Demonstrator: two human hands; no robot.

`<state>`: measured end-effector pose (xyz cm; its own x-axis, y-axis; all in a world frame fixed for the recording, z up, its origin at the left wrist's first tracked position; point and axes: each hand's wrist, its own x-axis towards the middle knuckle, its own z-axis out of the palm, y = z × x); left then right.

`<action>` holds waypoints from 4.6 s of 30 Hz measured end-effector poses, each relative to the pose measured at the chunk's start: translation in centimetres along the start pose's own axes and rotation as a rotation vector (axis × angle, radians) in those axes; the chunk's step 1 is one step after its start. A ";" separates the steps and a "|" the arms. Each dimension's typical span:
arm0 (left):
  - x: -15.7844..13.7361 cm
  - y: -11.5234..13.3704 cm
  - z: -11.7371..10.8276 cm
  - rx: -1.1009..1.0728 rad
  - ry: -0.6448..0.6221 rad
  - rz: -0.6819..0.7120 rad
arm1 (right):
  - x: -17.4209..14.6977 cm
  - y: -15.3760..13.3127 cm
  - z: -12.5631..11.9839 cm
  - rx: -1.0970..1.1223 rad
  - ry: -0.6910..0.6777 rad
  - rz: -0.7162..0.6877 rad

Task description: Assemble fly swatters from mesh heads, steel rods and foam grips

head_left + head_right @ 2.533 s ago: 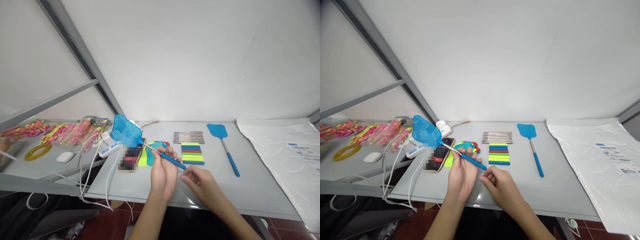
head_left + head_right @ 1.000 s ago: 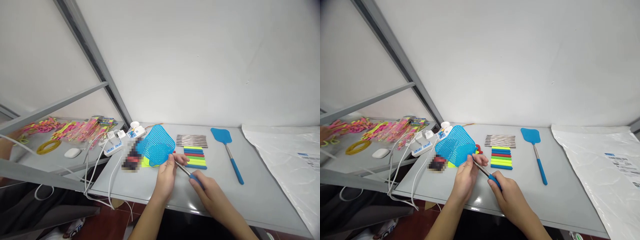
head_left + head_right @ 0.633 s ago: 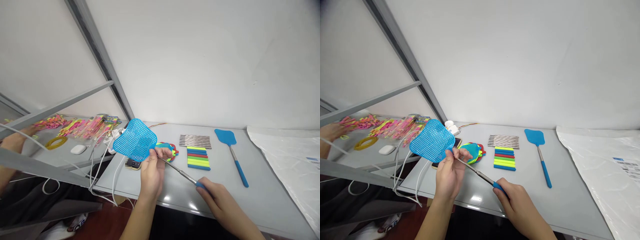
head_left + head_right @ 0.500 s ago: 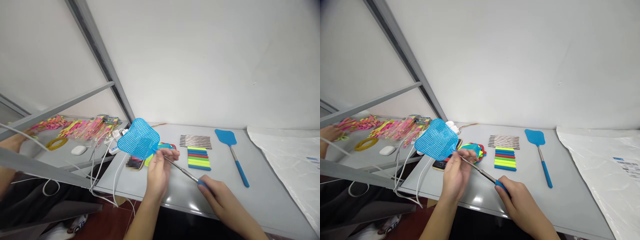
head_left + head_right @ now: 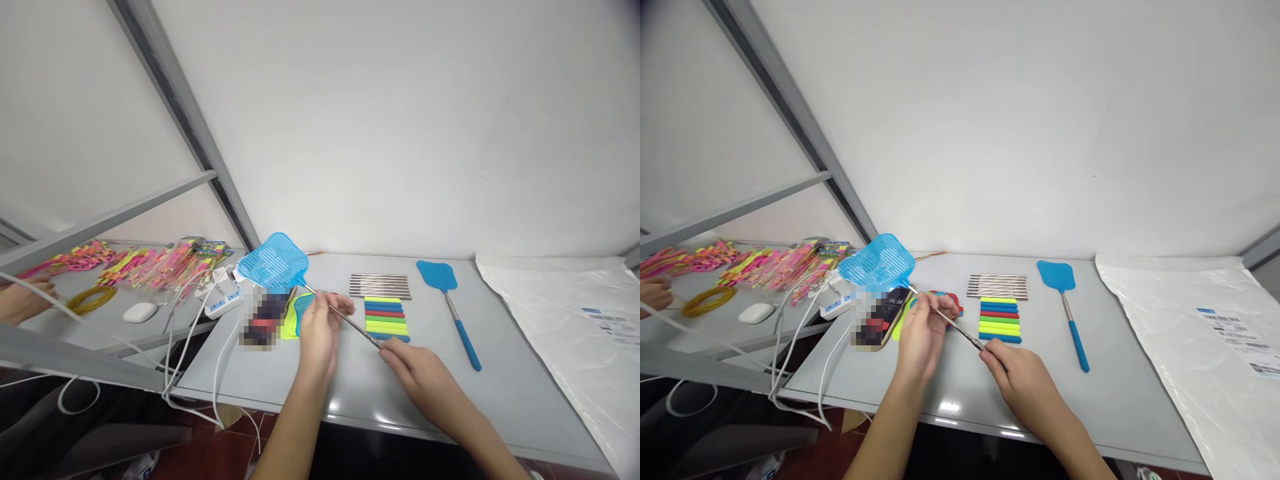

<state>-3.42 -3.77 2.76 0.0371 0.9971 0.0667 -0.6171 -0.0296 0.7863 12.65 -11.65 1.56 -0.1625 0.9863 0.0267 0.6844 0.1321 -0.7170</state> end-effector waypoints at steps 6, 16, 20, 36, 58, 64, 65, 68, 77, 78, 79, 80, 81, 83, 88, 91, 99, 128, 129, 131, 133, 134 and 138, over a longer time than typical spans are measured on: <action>0.9 0.4 1.0 -0.032 -0.041 0.017 | -0.2 -0.2 -1.3 0.014 0.031 0.004; -1.9 -3.2 2.5 0.159 -0.167 -0.138 | 1.3 -0.3 -2.0 0.036 0.112 -0.031; 0.3 -0.5 1.6 0.056 -0.014 0.033 | 1.0 0.0 -2.2 -0.031 0.075 -0.042; -1.0 -2.7 2.1 0.047 -0.063 -0.016 | 0.8 1.2 -3.3 -0.046 0.035 -0.021; 0.2 -3.4 3.8 0.122 -0.119 -0.058 | -1.9 4.4 -5.7 -0.104 0.009 0.101; 2.5 -0.6 4.1 0.083 -0.047 0.050 | -3.4 6.1 -6.8 -0.062 0.016 0.084; 2.7 -0.5 4.2 0.072 -0.055 0.059 | -3.6 6.4 -6.9 -0.065 0.017 0.084; 2.4 -1.2 4.7 0.045 -0.062 0.065 | -4.1 7.0 -7.3 -0.100 0.036 0.105; -0.9 -4.3 6.5 0.208 -0.243 -0.111 | -4.4 7.6 -7.2 -0.121 0.092 0.078; -0.8 -3.9 6.5 0.202 -0.221 -0.078 | -4.3 7.6 -7.1 -0.114 0.091 0.073; -0.7 -3.5 6.5 0.202 -0.205 -0.048 | -4.3 7.5 -7.1 -0.106 0.091 0.069; -0.5 -3.0 6.5 0.208 -0.196 -0.024 | -4.2 7.4 -7.1 -0.099 0.089 0.065; -0.3 -2.5 6.4 0.220 -0.196 -0.003 | -4.1 7.3 -7.2 -0.094 0.086 0.063; 0.0 -2.0 6.4 0.241 -0.214 0.025 | -3.8 7.2 -7.5 -0.086 0.086 0.063; 0.4 -1.4 6.6 0.226 -0.254 0.059 | -3.1 6.7 -8.3 -0.048 0.079 0.066; 1.0 -0.7 6.5 0.218 -0.242 0.084 | -3.2 6.4 -8.1 -0.042 0.065 0.076; 1.7 -0.9 5.8 0.200 -0.189 0.097 | -3.3 6.1 -6.5 -0.045 0.055 0.119; 1.4 -1.5 4.1 0.296 -0.227 -0.020 | -3.3 6.1 -3.0 0.053 0.019 0.088; 1.3 -1.8 4.1 0.295 -0.219 -0.022 | -3.3 6.1 -2.8 0.047 0.019 0.091; 0.7 -2.8 4.1 0.275 -0.210 -0.049 | -3.3 6.3 -2.6 0.034 0.018 0.102; 0.1 -3.6 4.2 0.267 -0.225 -0.088 | -3.3 6.5 -2.5 0.024 0.018 0.114; -0.1 -3.9 4.1 0.269 -0.235 -0.102 | -3.4 6.6 -2.5 0.023 0.016 0.117; -0.8 -4.5 4.2 0.284 -0.238 -0.126 | -3.6 6.7 -2.5 0.037 0.012 0.114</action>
<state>2.60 -4.69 1.75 0.3004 0.9510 0.0726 -0.3553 0.0410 0.9339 19.58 -14.03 -1.64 -0.0761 0.9959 -0.0483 0.6715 0.0153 -0.7409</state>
